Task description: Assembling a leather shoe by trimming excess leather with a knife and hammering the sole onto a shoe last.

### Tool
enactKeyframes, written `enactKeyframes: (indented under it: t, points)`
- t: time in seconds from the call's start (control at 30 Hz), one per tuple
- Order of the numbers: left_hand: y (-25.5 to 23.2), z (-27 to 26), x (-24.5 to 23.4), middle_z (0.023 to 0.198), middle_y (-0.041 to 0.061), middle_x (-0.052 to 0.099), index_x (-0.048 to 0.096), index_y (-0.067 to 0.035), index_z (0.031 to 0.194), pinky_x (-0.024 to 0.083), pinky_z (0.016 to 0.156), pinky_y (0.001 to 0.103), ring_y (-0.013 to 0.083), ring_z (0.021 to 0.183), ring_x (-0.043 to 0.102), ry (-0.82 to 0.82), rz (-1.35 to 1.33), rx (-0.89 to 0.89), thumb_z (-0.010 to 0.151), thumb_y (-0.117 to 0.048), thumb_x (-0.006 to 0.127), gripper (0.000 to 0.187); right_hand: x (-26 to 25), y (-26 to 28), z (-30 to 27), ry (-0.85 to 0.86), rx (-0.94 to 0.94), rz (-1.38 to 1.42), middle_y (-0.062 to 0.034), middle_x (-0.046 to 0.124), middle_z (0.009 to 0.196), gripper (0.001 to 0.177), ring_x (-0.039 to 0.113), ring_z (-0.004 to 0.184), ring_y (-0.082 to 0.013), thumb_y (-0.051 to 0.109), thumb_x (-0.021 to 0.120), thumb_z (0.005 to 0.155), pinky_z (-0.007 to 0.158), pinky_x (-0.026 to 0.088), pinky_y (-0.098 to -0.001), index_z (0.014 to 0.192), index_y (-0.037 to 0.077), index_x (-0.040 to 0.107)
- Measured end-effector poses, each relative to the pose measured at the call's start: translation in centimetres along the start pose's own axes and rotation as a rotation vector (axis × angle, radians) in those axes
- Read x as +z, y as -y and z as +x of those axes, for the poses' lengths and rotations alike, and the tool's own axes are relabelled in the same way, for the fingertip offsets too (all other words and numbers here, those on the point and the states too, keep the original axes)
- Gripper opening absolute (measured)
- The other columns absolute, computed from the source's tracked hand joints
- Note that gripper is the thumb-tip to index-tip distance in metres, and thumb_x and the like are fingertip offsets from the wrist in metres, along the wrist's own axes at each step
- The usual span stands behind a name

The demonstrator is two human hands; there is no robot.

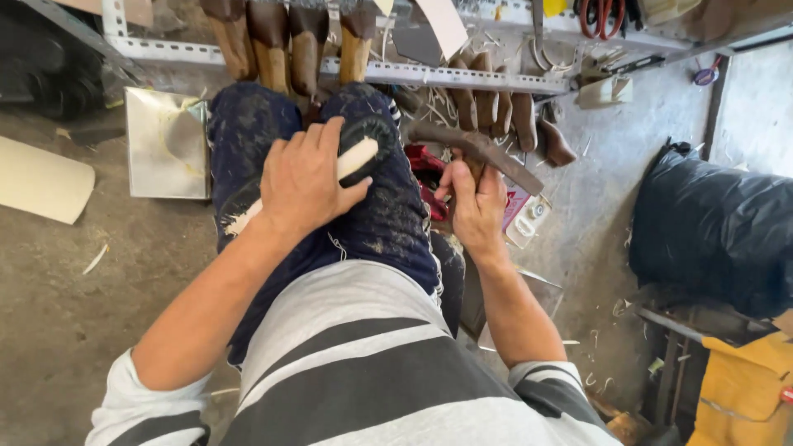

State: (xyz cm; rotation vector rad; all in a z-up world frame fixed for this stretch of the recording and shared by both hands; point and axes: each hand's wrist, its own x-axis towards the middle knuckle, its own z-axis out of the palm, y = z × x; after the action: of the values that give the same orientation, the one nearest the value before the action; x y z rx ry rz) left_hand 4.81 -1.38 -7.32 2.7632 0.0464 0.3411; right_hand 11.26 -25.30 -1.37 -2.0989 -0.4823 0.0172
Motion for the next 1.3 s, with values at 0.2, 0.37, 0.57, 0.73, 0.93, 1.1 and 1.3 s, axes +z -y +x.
enactKeyframes:
  t: [0.2, 0.37, 0.57, 0.73, 0.93, 1.1, 1.3]
  points:
    - [0.3, -0.2, 1.7, 0.095, 0.006, 0.069, 0.061, -0.009, 0.127, 0.054, 0.073, 0.04, 0.0255, 0.085, 0.073, 0.021, 0.03, -0.028, 0.069, -0.07, 0.078, 0.087, -1.7, 4.9, 2.3, -0.242, -0.054, 0.309, -0.0127, 0.062, 0.058, 0.044, 0.058, 0.05, -0.0221, 0.032, 0.04, 0.112, 0.063, 0.05, -0.0289, 0.075, 0.01, 0.053]
    - [0.0, -0.1, 2.3, 0.092, 0.005, 0.068, 0.061, -0.009, 0.125, 0.053, 0.072, 0.041, 0.0257, 0.082, 0.073, 0.001, 0.046, -0.027, 0.066, -0.068, 0.08, 0.085, 3.5, -1.7, 0.1, -0.384, -0.398, -0.243, -0.0188, 0.058, 0.066, 0.047, 0.057, 0.064, -0.0297, 0.039, 0.049, 0.107, 0.065, 0.049, -0.0318, 0.083, 0.0, 0.061]
    - [-0.5, 0.7, 1.2, 0.09, 0.007, 0.068, 0.062, -0.007, 0.122, 0.053, 0.072, 0.041, 0.0273, 0.081, 0.073, 0.038, 0.008, -0.051, 0.063, -0.06, 0.082, 0.081, 1.9, 1.4, 2.1, -0.331, -0.354, -0.007, -0.014, 0.051, 0.06, 0.039, 0.056, 0.052, -0.0277, 0.023, 0.047, 0.104, 0.064, 0.056, -0.0359, 0.074, -0.001, 0.056]
    - [-0.5, 0.3, 2.1, 0.089, 0.005, 0.065, 0.06, -0.009, 0.122, 0.051, 0.069, 0.042, 0.0258, 0.078, 0.071, 0.025, 0.105, -0.037, 0.063, -0.066, 0.078, 0.085, 2.5, 1.9, 1.9, 0.088, -0.188, -0.417, -0.0228, 0.068, 0.073, 0.029, 0.072, 0.081, -0.0422, 0.031, 0.057, 0.107, 0.073, 0.058, -0.0476, 0.099, 0.003, 0.062]
    - [-1.0, -0.3, 1.8, 0.091, 0.007, 0.068, 0.063, -0.006, 0.122, 0.051, 0.072, 0.042, 0.0274, 0.081, 0.072, 0.005, 0.038, -0.047, 0.061, -0.058, 0.082, 0.083, 1.7, 0.8, 1.6, -0.345, -0.319, 0.212, -0.0093, 0.048, 0.048, 0.048, 0.05, 0.036, -0.0205, 0.013, 0.043, 0.103, 0.053, 0.052, -0.0336, 0.056, 0.005, 0.047]
    - [-1.2, -0.2, 2.2, 0.092, 0.008, 0.067, 0.062, -0.006, 0.122, 0.05, 0.072, 0.042, 0.0278, 0.082, 0.071, -0.04, 0.058, -0.042, 0.057, -0.057, 0.084, 0.086, 1.0, 1.9, 2.9, 0.136, -0.304, -0.015, -0.0252, 0.071, 0.103, 0.022, 0.07, 0.106, -0.0458, 0.015, 0.056, 0.107, 0.113, 0.036, -0.0651, 0.106, -0.005, 0.065]
    - [-1.2, 0.1, 1.9, 0.091, 0.008, 0.065, 0.061, -0.006, 0.122, 0.05, 0.07, 0.041, 0.0268, 0.08, 0.069, -0.059, 0.09, -0.013, 0.058, -0.061, 0.085, 0.088, 0.8, 2.7, 2.1, -0.155, -0.299, 0.039, -0.0157, 0.051, 0.055, 0.036, 0.056, 0.047, -0.0311, 0.016, 0.053, 0.102, 0.048, 0.048, -0.0406, 0.069, 0.001, 0.056]
